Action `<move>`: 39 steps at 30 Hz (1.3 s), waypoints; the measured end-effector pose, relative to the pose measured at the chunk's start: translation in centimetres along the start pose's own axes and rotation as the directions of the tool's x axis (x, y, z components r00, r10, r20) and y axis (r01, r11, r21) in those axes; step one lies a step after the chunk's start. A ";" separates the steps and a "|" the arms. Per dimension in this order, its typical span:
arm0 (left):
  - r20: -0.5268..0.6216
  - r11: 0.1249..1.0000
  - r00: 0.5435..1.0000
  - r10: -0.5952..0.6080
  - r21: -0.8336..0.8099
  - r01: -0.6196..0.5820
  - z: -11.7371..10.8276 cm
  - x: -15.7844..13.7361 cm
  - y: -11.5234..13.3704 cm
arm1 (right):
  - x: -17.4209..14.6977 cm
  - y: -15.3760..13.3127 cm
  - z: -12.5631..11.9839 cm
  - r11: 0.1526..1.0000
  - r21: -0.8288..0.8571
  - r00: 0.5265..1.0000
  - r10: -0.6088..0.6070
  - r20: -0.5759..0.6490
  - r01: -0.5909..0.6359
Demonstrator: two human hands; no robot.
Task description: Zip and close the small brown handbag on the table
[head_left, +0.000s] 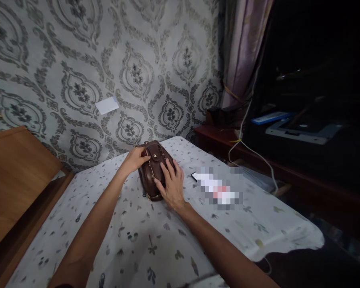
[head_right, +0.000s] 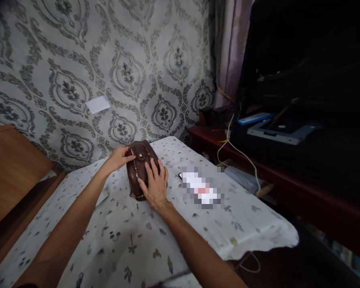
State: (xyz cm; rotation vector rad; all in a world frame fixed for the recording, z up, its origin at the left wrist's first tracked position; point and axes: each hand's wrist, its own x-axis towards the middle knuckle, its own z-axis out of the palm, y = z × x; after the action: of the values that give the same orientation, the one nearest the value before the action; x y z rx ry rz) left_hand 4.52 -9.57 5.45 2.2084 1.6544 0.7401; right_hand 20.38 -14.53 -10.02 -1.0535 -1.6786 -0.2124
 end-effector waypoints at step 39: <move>-0.020 0.985 0.990 0.142 -0.092 -0.143 0.7 -2.6 -0.9 | 0.0 -1.1 -0.5 0.999 -0.018 0.998 -0.047 0.036 0.047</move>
State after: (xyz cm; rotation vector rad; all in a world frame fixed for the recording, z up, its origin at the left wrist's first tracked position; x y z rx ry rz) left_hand 3.60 -11.72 3.81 2.2778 1.4483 0.8517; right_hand 19.96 -15.46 -9.43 -1.0377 -1.7376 -0.2415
